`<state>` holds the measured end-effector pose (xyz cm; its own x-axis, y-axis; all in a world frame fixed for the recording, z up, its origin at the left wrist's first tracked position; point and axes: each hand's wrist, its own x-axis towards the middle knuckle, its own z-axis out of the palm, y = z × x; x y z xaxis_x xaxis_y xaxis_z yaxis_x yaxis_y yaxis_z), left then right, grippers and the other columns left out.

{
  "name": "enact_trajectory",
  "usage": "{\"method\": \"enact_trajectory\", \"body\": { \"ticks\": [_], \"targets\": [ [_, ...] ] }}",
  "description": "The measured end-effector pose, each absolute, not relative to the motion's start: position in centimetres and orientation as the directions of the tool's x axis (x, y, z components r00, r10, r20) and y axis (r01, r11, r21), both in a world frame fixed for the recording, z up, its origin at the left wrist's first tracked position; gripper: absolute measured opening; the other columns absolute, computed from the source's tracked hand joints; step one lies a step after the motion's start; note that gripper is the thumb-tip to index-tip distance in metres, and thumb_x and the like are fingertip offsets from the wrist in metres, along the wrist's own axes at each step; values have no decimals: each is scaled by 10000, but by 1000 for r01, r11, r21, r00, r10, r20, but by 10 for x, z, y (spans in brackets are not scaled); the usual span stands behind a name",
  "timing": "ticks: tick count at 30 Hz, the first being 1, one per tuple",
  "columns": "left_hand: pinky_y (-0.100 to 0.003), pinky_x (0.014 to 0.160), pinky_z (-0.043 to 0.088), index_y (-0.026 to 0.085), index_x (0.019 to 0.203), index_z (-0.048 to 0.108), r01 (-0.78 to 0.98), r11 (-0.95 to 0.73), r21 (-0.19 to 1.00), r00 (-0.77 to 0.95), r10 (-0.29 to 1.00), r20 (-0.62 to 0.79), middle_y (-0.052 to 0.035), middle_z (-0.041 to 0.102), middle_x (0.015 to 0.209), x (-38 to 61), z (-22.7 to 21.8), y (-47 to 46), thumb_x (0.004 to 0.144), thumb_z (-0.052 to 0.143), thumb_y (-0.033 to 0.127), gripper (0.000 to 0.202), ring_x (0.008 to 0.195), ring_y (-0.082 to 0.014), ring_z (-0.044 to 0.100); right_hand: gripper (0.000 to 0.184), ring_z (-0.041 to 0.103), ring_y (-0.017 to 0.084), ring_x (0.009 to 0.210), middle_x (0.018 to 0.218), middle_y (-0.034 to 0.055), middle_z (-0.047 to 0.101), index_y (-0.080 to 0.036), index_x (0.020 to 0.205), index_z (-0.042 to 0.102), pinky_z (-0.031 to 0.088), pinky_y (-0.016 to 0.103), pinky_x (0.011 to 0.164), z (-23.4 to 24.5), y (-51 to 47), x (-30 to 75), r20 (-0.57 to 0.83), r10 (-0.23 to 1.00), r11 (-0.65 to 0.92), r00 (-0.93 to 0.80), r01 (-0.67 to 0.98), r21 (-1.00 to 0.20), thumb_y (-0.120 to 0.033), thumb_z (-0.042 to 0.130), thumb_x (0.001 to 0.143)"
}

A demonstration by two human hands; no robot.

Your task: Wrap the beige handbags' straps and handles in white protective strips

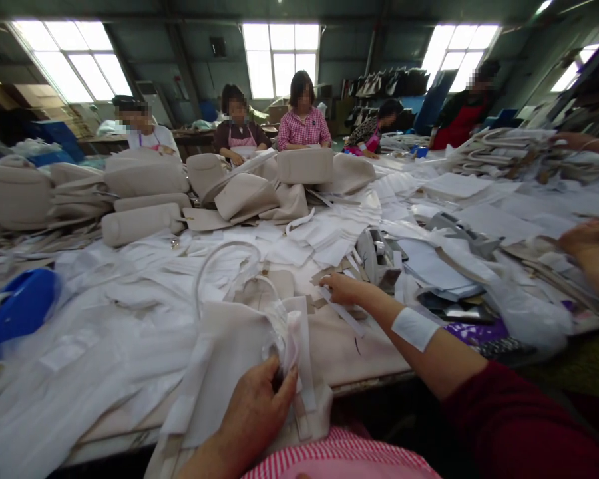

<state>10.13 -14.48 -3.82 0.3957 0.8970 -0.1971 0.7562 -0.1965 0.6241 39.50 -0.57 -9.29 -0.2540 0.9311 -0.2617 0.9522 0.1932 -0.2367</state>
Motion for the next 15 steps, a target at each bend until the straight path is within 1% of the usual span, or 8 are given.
{"method": "enact_trajectory", "body": {
  "ticks": [4,7,11,15],
  "targets": [
    [-270,632,375,194,779,618,747,-186,638,385,904,-187,-41,656,704,101,-36,-145,941,433,421,334,671,-186,600,572,662,249,996,1113,121,711,-163,1234,647,488,278,821,-93,0,395,-283,931,164,-230,957,-240,-93,697,669],
    [-271,640,385,195,773,612,751,-182,635,384,902,-196,-41,655,699,101,-35,-145,939,433,421,334,669,-189,603,499,653,253,999,1113,127,704,-151,1163,680,473,279,835,-93,-4,395,-254,940,159,-226,952,-260,-88,696,668],
    [-282,645,381,193,779,594,765,-185,617,388,897,-212,-43,648,709,101,-38,-144,942,422,415,325,677,-193,600,354,623,253,1023,1126,144,673,-134,1058,709,434,291,896,-97,-16,398,-176,959,156,-221,933,-324,-89,655,710],
    [-291,652,376,194,781,582,765,-192,615,392,896,-207,-47,645,718,101,-39,-144,946,416,417,323,684,-195,594,321,592,250,1015,1119,147,650,-126,1036,687,414,308,898,-104,-29,400,-73,984,115,-162,894,-432,-109,638,720]
  ]
}}
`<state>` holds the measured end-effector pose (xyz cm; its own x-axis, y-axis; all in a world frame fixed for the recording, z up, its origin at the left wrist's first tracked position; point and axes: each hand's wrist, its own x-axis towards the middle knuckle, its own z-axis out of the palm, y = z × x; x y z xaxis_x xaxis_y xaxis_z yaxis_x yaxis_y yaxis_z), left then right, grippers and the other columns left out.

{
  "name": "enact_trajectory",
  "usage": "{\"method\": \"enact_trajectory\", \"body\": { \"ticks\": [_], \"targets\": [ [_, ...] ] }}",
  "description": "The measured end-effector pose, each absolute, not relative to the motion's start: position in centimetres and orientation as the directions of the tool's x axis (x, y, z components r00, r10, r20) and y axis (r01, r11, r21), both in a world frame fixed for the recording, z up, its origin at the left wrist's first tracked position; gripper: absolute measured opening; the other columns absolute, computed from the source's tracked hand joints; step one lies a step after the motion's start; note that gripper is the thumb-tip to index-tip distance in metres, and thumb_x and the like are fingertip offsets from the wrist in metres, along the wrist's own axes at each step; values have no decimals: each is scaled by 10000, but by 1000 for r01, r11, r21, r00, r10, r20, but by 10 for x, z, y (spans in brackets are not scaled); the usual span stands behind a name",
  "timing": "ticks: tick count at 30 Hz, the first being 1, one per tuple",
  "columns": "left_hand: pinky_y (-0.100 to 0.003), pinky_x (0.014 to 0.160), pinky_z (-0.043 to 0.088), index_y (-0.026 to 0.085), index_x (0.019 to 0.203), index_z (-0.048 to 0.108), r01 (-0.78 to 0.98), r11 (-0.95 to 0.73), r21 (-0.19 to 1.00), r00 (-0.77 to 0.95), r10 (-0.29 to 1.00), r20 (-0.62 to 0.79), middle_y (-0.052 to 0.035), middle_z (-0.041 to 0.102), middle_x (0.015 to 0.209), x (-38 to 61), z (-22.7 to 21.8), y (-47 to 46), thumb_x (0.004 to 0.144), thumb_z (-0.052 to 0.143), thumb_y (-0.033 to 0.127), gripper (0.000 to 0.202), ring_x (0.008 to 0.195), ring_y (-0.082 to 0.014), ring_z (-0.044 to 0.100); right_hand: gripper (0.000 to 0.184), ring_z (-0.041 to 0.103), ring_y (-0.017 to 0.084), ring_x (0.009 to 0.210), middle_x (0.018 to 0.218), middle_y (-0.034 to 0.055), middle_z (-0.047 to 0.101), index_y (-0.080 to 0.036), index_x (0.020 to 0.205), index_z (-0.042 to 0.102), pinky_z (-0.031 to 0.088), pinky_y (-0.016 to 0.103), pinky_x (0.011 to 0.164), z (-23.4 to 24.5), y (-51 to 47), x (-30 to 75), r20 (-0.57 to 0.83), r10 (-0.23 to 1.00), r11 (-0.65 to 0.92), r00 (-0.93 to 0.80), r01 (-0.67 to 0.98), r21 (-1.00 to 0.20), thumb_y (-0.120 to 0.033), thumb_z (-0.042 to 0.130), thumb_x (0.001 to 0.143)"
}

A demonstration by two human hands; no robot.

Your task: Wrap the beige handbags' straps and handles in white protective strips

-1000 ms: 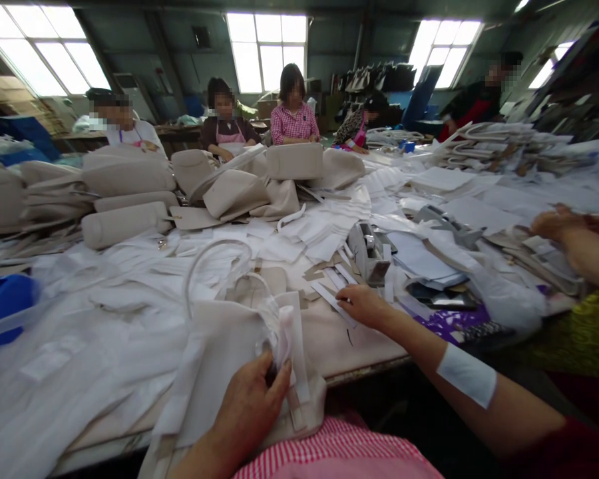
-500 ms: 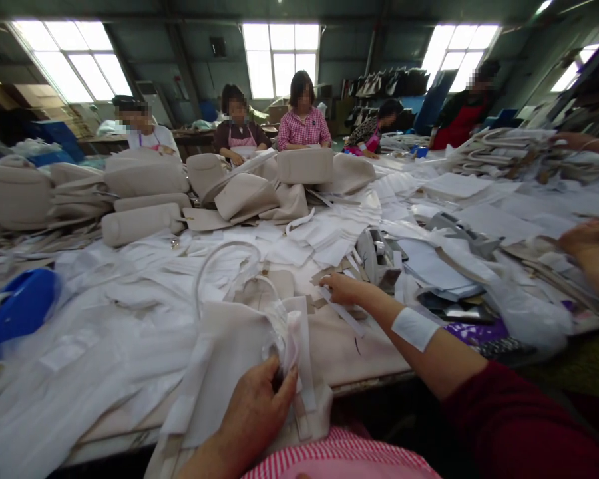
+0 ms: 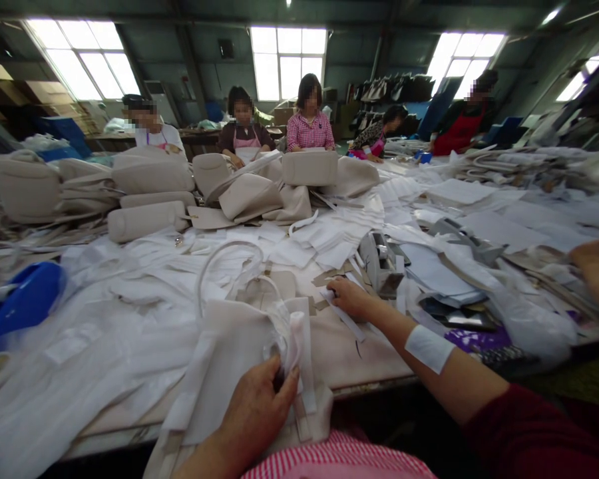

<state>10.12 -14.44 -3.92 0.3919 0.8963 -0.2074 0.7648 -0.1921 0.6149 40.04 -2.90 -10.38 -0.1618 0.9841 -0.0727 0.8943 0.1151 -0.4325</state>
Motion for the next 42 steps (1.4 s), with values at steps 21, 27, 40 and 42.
{"method": "enact_trajectory", "body": {
  "ticks": [21,27,40,42],
  "targets": [
    [-265,577,414,167,829,586,519,53,853,419,854,-308,-19,604,685,95,-38,-147,941,455,489,365,598,-158,557,332,429,67,425,586,-84,516,-213,884,554,308,190,394,-51,-96,364,-63,997,-55,39,-182,-982,-383,772,701],
    [-221,500,414,150,917,588,327,263,908,466,791,-397,2,590,680,90,-36,-150,906,513,549,406,518,-106,508,174,514,95,570,671,-21,636,-170,893,739,392,213,519,-46,-137,337,-127,968,-84,-217,195,-977,-283,719,763],
    [-271,555,448,157,974,594,486,16,874,410,879,-243,-49,663,755,95,-37,-161,957,454,456,331,602,-167,605,213,652,173,709,762,17,748,-187,781,780,453,258,664,-47,-132,286,-92,958,61,-272,505,-861,-171,569,806],
    [-279,582,447,160,944,604,534,-57,844,400,896,-192,-61,670,762,94,-36,-162,954,460,434,310,639,-179,611,214,645,180,714,743,7,737,-190,791,783,467,260,666,-51,-128,283,-106,958,16,-267,416,-909,-187,569,797]
  ]
}}
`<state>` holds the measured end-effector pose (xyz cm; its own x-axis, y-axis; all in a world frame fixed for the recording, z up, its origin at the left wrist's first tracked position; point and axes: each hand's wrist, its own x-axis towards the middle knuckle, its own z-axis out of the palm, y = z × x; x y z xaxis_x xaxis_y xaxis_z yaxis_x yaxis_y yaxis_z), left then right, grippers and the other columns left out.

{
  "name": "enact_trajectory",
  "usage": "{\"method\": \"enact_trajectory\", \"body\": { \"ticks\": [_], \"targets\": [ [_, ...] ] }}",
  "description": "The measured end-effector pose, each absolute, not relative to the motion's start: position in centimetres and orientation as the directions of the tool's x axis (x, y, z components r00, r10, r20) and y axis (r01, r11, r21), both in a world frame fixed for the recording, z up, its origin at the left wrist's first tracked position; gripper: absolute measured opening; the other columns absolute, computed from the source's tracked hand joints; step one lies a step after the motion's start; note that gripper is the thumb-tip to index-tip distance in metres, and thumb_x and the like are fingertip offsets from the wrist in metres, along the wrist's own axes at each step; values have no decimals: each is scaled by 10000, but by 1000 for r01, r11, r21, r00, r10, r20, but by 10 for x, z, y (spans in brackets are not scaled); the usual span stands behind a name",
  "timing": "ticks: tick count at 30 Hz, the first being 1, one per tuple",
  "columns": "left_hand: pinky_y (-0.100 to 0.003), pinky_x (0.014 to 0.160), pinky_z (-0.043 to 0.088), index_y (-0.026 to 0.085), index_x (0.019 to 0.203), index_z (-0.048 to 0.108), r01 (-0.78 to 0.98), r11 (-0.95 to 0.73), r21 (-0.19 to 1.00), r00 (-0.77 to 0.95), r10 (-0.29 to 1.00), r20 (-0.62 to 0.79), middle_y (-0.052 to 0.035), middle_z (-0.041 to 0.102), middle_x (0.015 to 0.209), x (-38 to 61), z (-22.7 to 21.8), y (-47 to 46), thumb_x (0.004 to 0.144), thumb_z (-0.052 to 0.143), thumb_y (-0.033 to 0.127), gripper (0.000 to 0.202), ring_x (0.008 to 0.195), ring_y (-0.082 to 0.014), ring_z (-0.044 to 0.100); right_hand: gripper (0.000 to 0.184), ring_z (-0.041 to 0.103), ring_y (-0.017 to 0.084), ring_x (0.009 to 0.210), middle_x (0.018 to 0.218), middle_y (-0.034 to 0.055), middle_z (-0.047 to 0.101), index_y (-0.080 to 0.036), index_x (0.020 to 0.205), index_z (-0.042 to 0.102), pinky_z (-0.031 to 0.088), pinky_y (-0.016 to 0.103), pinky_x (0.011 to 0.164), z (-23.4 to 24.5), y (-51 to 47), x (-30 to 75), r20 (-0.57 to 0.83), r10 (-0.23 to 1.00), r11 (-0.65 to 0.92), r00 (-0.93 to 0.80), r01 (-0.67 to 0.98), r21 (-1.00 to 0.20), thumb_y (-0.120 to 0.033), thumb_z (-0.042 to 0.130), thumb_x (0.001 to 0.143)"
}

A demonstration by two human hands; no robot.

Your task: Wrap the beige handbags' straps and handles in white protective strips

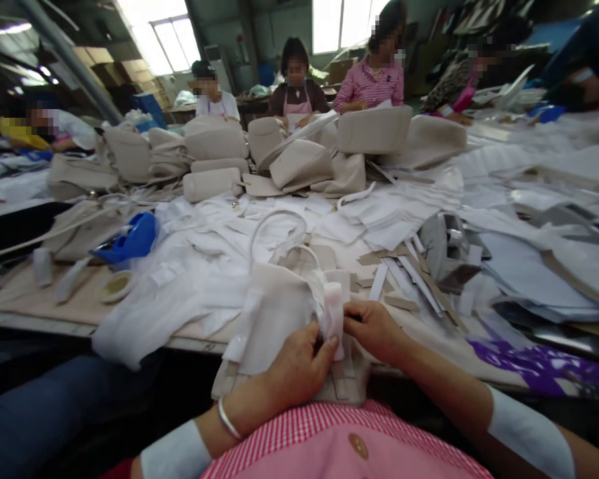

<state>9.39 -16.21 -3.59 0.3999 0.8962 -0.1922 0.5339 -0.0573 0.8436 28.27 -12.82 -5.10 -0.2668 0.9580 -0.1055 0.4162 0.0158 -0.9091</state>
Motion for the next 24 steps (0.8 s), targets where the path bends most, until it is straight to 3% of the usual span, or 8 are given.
{"method": "enact_trajectory", "body": {
  "ticks": [7,13,18,24],
  "targets": [
    [-295,621,426,164,901,586,630,-171,757,393,912,-121,-78,682,788,90,-35,-161,945,463,403,272,696,-198,621,186,640,219,737,723,10,717,-193,812,786,502,315,719,-64,-120,283,-170,944,-65,-282,346,-936,-298,635,785],
    [-299,594,410,164,898,585,660,-216,720,411,906,-104,-82,684,796,86,-37,-160,942,470,396,262,692,-211,631,106,620,210,687,629,12,680,-193,660,740,496,311,671,-66,-119,276,-131,958,-24,-256,384,-923,-226,649,702],
    [-304,590,427,159,916,593,641,-239,729,421,904,-73,-80,679,785,85,-38,-160,943,468,385,260,694,-220,642,177,521,147,498,487,-8,580,-184,524,658,469,287,546,-67,-115,275,-255,931,-185,-263,263,-947,-263,663,681],
    [-325,604,455,150,935,603,689,-215,693,412,902,-130,-109,691,817,85,-38,-161,943,453,416,306,713,-241,656,172,620,218,622,637,35,707,-224,624,748,524,354,641,-65,-116,267,-123,948,-2,-294,380,-925,-130,606,651]
  ]
}}
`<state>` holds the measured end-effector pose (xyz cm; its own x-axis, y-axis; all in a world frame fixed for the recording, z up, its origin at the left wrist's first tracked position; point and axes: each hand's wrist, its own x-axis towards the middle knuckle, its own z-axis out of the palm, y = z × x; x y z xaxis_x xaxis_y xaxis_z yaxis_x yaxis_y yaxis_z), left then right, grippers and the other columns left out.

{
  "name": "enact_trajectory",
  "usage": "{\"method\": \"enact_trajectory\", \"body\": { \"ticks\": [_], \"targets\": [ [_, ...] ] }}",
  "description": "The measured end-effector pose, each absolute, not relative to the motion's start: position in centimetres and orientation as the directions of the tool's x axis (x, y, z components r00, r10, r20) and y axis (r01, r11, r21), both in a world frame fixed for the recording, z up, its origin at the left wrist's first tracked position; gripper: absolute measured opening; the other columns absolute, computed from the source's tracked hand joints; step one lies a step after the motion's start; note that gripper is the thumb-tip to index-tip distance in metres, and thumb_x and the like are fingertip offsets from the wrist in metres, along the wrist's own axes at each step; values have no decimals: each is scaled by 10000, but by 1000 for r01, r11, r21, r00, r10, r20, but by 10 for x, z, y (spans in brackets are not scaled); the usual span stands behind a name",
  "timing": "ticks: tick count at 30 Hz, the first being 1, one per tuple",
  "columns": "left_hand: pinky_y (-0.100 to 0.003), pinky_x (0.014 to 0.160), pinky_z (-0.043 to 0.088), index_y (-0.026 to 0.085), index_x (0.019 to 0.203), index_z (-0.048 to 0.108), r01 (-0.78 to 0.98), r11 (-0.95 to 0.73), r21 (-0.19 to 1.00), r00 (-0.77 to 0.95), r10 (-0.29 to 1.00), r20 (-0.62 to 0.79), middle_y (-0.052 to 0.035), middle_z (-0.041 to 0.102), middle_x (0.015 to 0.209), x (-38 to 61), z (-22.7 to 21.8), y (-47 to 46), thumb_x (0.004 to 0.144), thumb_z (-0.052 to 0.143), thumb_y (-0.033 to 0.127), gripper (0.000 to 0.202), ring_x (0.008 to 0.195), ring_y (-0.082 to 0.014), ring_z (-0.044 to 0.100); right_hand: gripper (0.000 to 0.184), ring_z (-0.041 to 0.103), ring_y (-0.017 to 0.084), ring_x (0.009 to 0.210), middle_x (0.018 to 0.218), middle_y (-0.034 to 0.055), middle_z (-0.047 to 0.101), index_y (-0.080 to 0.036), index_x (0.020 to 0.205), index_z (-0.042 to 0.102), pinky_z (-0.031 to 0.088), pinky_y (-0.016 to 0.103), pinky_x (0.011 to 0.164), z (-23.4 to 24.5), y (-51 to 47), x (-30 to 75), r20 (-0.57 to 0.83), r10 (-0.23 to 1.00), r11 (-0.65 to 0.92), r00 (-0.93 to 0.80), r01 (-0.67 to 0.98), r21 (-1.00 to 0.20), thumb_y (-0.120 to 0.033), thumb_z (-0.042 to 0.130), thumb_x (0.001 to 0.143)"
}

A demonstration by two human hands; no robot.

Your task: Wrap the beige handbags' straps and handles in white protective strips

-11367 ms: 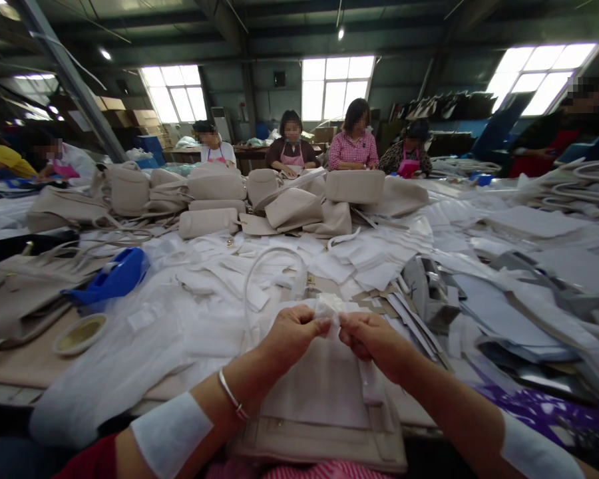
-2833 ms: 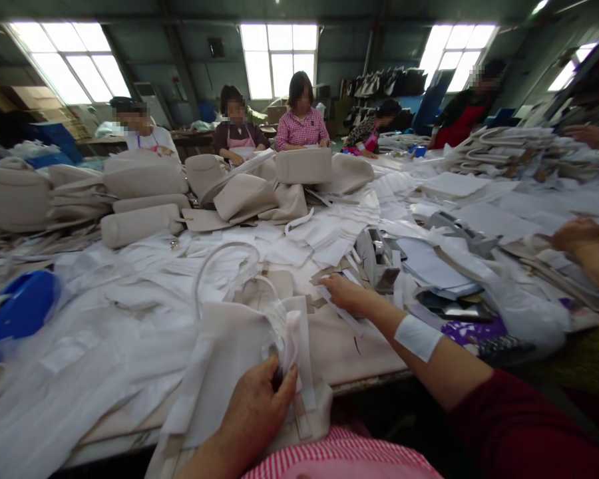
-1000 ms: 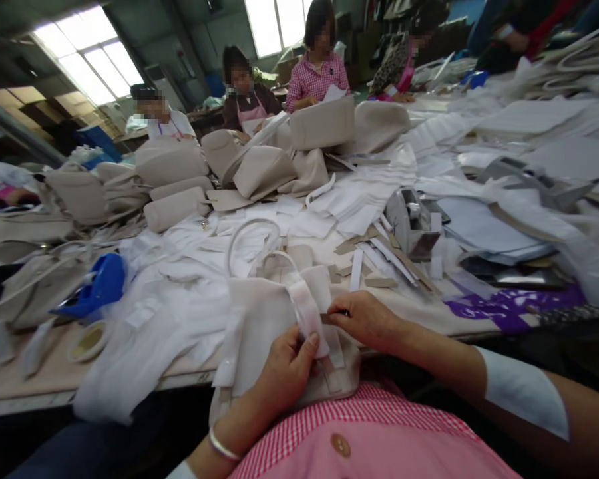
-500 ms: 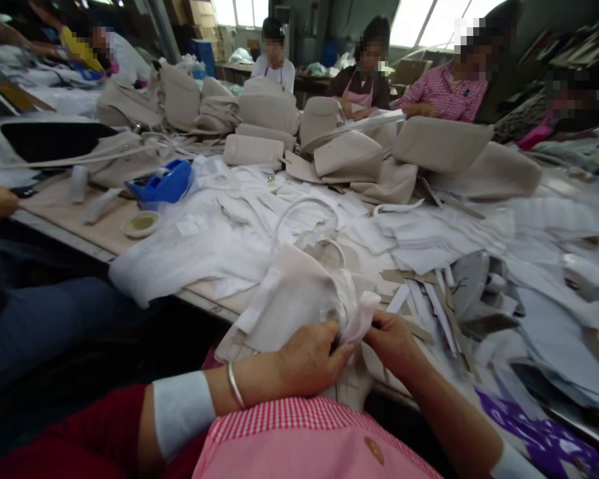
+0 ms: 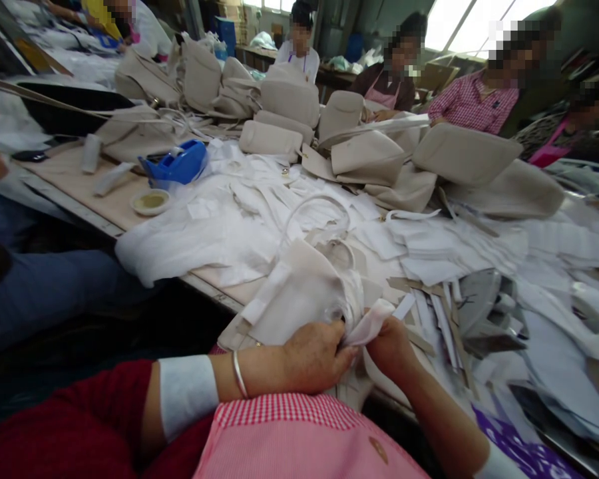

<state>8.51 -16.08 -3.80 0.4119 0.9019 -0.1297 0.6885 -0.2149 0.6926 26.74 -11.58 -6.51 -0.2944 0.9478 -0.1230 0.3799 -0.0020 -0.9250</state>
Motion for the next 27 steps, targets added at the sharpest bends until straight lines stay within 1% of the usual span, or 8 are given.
{"method": "enact_trajectory", "body": {
  "ticks": [3,6,10,13,15,18,22,27],
  "targets": [
    [-317,586,445,154,930,605,677,-218,703,415,902,-120,-100,684,792,84,-37,-161,945,454,425,310,693,-230,644,107,636,226,630,626,32,708,-224,624,752,532,351,629,-67,-116,268,-172,946,-94,-274,276,-957,-166,665,648],
    [-309,574,432,156,919,606,658,-229,718,418,903,-95,-88,673,768,84,-37,-161,946,461,417,300,674,-218,630,70,637,200,629,638,26,706,-209,658,764,544,338,653,-68,-112,274,-240,899,-190,-367,167,-968,-251,722,695],
    [-306,577,426,153,920,607,662,-230,713,408,909,-86,-89,677,777,84,-38,-161,956,446,415,309,670,-212,629,125,630,168,634,645,20,691,-193,744,786,546,308,689,-58,-109,287,-292,799,-182,-526,250,-951,-303,727,755],
    [-309,575,418,156,930,602,668,-234,706,402,912,-79,-93,682,793,84,-39,-161,961,432,425,321,680,-217,634,217,616,152,599,671,3,679,-207,981,778,552,301,675,-46,-112,295,-346,692,-157,-634,336,-929,-260,680,794],
    [-309,571,411,159,926,599,667,-235,707,402,913,-76,-89,679,785,84,-40,-161,964,424,429,324,680,-217,633,312,651,173,703,783,13,713,-229,1083,750,555,310,741,-40,-116,295,-327,694,-80,-641,383,-920,-190,649,790],
    [-309,572,408,164,907,596,661,-231,714,399,914,-73,-79,675,776,85,-40,-161,960,435,412,300,672,-212,627,292,667,204,845,862,16,739,-246,1009,775,534,327,845,-39,-122,291,-249,802,16,-543,436,-900,-154,598,796],
    [-311,590,423,167,905,597,655,-226,722,403,912,-80,-76,683,801,85,-38,-160,943,469,391,261,691,-215,632,223,663,213,734,673,6,709,-235,822,793,546,323,738,-49,-120,285,-178,894,45,-410,478,-877,-177,582,785],
    [-315,591,428,160,906,599,669,-223,709,407,908,-98,-83,685,789,85,-38,-160,946,463,403,281,698,-222,640,160,655,202,696,714,25,729,-226,737,785,546,312,692,-57,-109,278,-71,911,131,-407,447,-885,-215,631,777]
  ]
}}
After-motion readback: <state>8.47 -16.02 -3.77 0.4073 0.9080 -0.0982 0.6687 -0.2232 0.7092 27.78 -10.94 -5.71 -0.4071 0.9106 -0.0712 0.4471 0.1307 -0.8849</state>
